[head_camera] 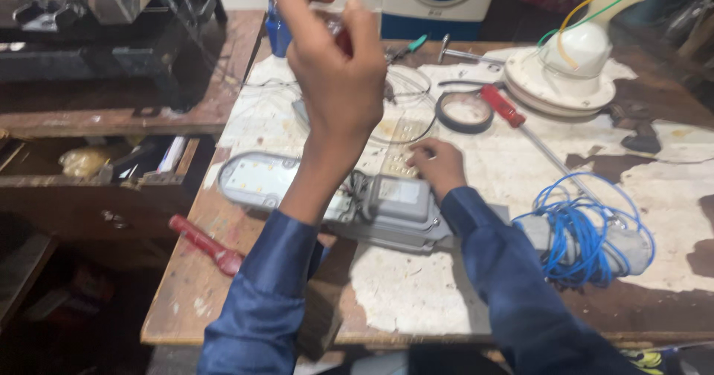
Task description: The person uses a red-handled screwdriver to tighten screws on a gray electrical box placed on a workbench. They repeatedly adjust the box and fasten multiple screws while handling internal wires.
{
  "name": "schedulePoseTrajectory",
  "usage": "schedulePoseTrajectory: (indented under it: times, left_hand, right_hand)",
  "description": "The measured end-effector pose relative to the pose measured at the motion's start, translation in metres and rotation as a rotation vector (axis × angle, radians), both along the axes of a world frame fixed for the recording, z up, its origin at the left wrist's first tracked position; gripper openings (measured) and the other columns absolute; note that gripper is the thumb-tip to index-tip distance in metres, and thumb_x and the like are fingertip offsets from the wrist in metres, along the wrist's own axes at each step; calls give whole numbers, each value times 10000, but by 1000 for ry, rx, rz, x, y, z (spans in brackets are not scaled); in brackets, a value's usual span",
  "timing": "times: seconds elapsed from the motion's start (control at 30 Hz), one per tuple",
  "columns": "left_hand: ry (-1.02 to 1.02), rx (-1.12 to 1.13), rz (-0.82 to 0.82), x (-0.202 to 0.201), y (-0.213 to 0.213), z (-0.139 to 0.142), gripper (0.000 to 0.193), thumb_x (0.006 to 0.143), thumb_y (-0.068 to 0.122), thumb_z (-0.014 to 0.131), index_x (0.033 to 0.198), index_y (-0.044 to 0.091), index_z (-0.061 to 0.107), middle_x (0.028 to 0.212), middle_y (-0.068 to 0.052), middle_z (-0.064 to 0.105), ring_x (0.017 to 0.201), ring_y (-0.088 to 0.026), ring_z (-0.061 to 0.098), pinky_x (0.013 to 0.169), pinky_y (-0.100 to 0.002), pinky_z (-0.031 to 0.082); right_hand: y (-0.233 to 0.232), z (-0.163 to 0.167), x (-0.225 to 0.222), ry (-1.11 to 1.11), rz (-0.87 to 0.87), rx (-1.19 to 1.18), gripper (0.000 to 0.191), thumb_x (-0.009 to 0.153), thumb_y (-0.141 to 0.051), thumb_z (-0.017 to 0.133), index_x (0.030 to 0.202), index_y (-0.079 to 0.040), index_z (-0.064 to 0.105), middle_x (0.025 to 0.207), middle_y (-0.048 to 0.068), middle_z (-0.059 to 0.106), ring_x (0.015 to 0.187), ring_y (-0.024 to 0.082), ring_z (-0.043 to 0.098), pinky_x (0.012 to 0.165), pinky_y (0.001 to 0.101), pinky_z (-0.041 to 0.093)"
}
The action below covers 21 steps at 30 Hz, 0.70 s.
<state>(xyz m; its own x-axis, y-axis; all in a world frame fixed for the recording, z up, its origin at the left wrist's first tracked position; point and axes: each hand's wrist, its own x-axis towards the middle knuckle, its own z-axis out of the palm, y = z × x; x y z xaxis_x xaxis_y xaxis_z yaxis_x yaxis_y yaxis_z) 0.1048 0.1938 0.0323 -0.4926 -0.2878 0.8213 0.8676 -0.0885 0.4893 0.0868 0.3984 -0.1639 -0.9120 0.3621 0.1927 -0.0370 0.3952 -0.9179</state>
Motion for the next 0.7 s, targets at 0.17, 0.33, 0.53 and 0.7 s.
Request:
schedulePoseTrajectory:
  times: [0.17, 0.33, 0.53, 0.7]
  left_hand:
    - [19, -68, -144, -8, 2, -1, 126, 1024, 57, 591, 1087, 12, 490, 745, -20, 570, 606, -75, 560, 540, -275, 425]
    - [13, -115, -465, -19, -9, 1, 54, 1047, 58, 582, 1034, 42, 532, 710, 18, 539, 597, -53, 470, 523, -257, 351]
    - [-124, -62, -1021, -32, -28, 1, 45, 1045, 86, 524, 1004, 69, 533, 690, 36, 451, 588, -46, 392, 517, -251, 291]
    - [-173, -29, -968, -33, -24, 4, 83, 1036, 94, 501, 972, 58, 541, 682, 33, 459, 581, -41, 387, 510, -241, 283]
  right_hand:
    - [23, -14, -16, -186, 62, 133, 495, 757, -136, 819, 1229, -56, 695, 871, 168, 727, 723, 198, 722, 657, 338, 561]
    - [35, -22, -42, -59, 188, 624, 627, 735, -243, 874, 1282, -39, 647, 1111, 229, 702, 994, 356, 677, 860, 413, 527]
    - [23, -26, -53, -203, 103, 725, 483, 833, -299, 731, 1285, -136, 681, 1205, 176, 706, 1086, 350, 682, 936, 441, 531]
    - [16, -16, -52, -263, 17, 822, 305, 863, -310, 682, 1128, -197, 785, 1092, 133, 757, 1035, 330, 704, 888, 453, 549]
